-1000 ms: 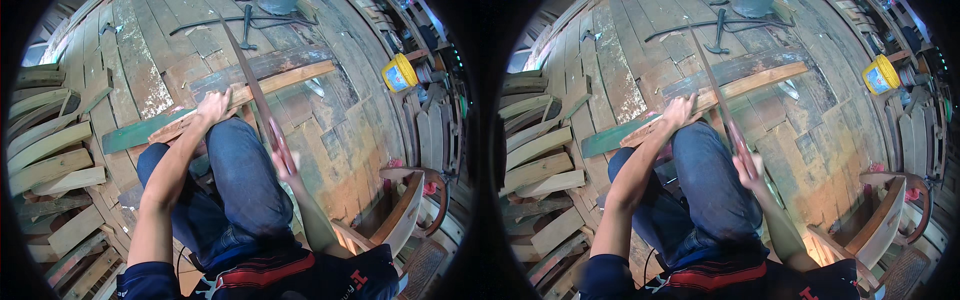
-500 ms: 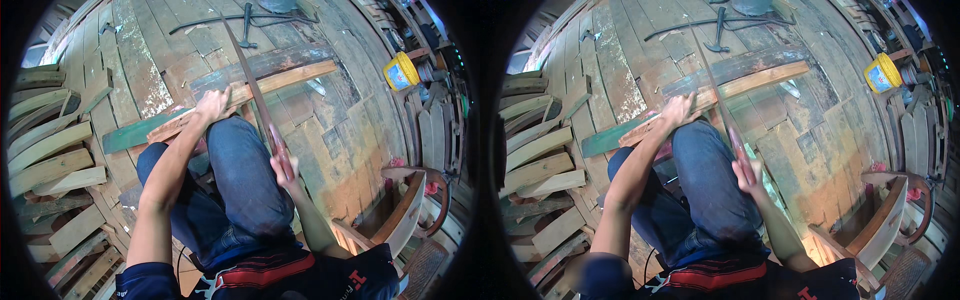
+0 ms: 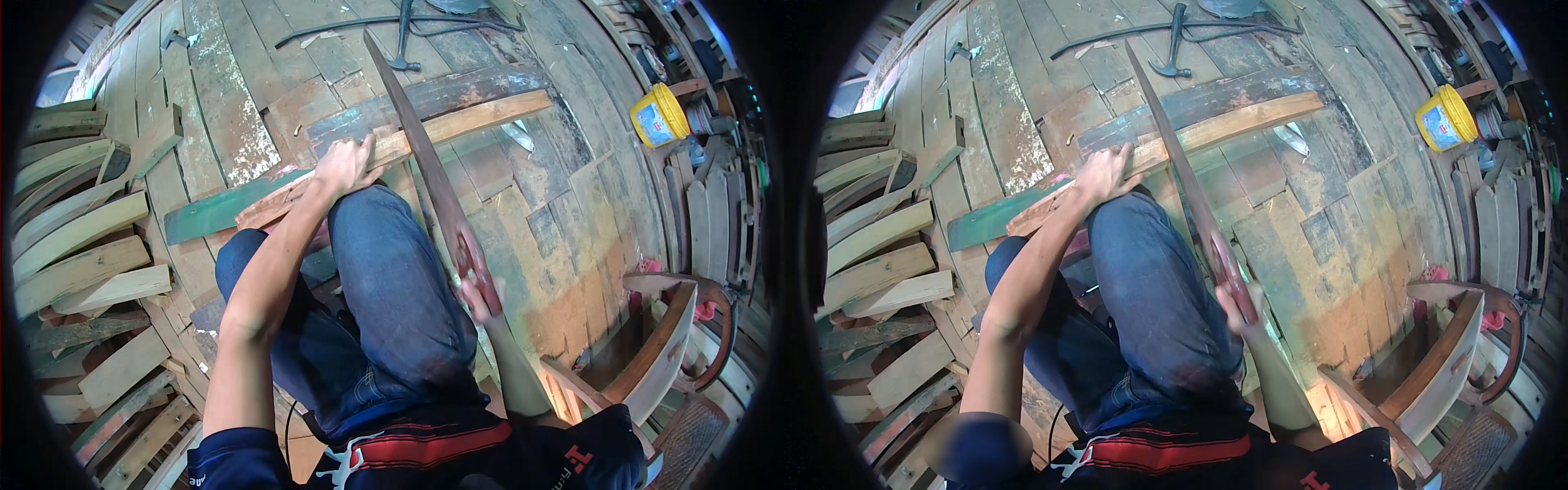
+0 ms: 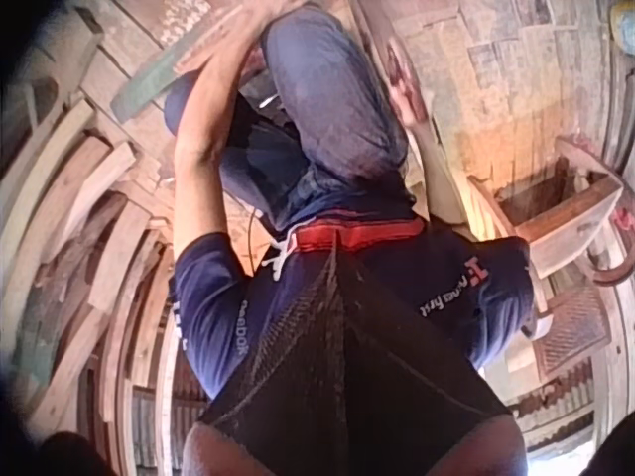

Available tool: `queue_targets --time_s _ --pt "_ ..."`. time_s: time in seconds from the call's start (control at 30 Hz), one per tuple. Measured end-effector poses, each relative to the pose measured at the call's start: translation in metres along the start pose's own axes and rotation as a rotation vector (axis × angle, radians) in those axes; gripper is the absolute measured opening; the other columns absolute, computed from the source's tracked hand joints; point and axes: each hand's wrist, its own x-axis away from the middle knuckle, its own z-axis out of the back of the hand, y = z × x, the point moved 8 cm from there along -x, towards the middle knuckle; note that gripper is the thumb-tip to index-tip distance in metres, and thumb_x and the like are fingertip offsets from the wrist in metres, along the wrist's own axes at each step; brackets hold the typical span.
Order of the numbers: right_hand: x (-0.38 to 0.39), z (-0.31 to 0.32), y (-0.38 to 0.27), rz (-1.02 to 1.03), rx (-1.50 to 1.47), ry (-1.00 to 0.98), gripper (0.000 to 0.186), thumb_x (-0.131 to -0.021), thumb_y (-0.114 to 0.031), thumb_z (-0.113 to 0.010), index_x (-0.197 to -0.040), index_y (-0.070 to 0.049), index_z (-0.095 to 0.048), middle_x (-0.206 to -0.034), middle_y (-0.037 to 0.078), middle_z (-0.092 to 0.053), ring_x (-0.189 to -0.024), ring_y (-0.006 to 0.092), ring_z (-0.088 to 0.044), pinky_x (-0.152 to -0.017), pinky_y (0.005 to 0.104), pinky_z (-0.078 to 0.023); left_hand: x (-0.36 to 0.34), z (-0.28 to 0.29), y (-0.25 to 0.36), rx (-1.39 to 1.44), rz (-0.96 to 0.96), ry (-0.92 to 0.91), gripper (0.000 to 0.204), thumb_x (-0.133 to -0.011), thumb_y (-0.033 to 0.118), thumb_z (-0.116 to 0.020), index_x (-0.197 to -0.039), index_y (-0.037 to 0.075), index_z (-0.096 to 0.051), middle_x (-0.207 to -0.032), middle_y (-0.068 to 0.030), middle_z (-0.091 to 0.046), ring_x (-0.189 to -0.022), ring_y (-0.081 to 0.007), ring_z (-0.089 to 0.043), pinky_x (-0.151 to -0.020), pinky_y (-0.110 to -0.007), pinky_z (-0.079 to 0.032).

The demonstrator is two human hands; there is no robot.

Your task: Use a handsaw to cut through a piece of lumber.

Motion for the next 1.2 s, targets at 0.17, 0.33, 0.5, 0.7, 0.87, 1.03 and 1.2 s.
queue_targets --time_s 0.17,0.33,0.5,0.7,0.87,1.03,1.2 --pt "-0.112 -0.028 -0.020 0.278 -0.088 0.046 0.024 -0.086 -0.007 -0.063 -0.066 -0.001 -0.051 -0.052 0.002 -0.042 -0.049 0.0085 -0.041 -0.045 0.0306 -0.032 -0.012 -0.007 -0.001 0.049 -0.015 0.015 0.062 -0.081 0.045 -0.064 -0.119 0.000 -0.047 -0.088 -0.0295 -0.062 -0.084 -0.0457 -0.062 -0.076 -0.052 -0.050" --pt "-0.037 -0.015 0.012 0.057 -0.098 0.061 0.022 -0.086 -0.008 -0.063 -0.068 0.000 -0.053 -0.054 0.003 -0.044 -0.050 0.0096 -0.043 -0.047 0.0299 -0.034 -0.002 -0.014 -0.014 -0.006 -0.020 0.051 0.074 -0.085 0.050 -0.058 -0.135 -0.001 -0.041 -0.095 -0.0285 -0.062 -0.089 -0.0428 -0.062 -0.085 -0.047 -0.049" --pt "0.007 -0.004 -0.011 0.228 0.051 0.005 0.013 -0.085 -0.008 -0.061 -0.077 0.001 -0.058 -0.055 0.003 -0.044 -0.049 0.0106 -0.043 -0.047 0.0304 -0.034 0.001 -0.014 -0.005 -0.021 0.048 -0.080 0.074 -0.084 0.050 -0.059 -0.136 0.000 -0.041 -0.097 -0.0290 -0.062 -0.092 -0.0429 -0.062 -0.088 -0.047 -0.048" --pt "-0.115 -0.025 -0.046 0.243 -0.054 0.052 0.025 -0.085 -0.006 -0.063 -0.065 -0.004 -0.049 -0.054 0.001 -0.044 -0.048 0.0083 -0.042 -0.044 0.0292 -0.031 -0.012 -0.007 0.010 0.033 0.021 -0.026 0.070 -0.084 0.050 -0.061 -0.131 0.002 -0.044 -0.095 -0.0303 -0.061 -0.089 -0.0452 -0.061 -0.081 -0.050 -0.050" --pt "-0.057 -0.014 -0.020 -0.002 -0.133 0.025 0.020 -0.087 -0.007 -0.062 -0.070 -0.003 -0.053 -0.055 0.000 -0.042 -0.051 0.0074 -0.042 -0.046 0.0270 -0.032 0.000 -0.007 -0.011 -0.022 0.014 0.149 0.068 -0.084 0.049 -0.061 -0.129 0.002 -0.044 -0.096 -0.0304 -0.061 -0.090 -0.0452 -0.061 -0.081 -0.050 -0.050" --pt "0.016 0.013 -0.050 -0.041 -0.010 -0.006 0.008 -0.085 -0.005 -0.063 -0.080 0.001 -0.060 -0.056 0.004 -0.048 -0.050 0.0119 -0.047 -0.048 0.0291 -0.037 0.002 -0.006 -0.005 -0.027 -0.001 0.132 0.067 -0.082 0.048 -0.063 -0.126 0.000 -0.046 -0.096 -0.0281 -0.062 -0.090 -0.0445 -0.062 -0.080 -0.049 -0.051" --pt "-0.094 -0.033 -0.023 0.225 -0.011 0.062 0.022 -0.085 -0.007 -0.063 -0.068 0.000 -0.052 -0.052 0.005 -0.045 -0.047 0.0119 -0.045 -0.045 0.0311 -0.034 -0.007 -0.012 0.006 0.022 0.040 -0.057 0.066 -0.082 0.047 -0.063 -0.124 -0.002 -0.046 -0.092 -0.0322 -0.060 -0.088 -0.0445 -0.062 -0.077 -0.050 -0.051"
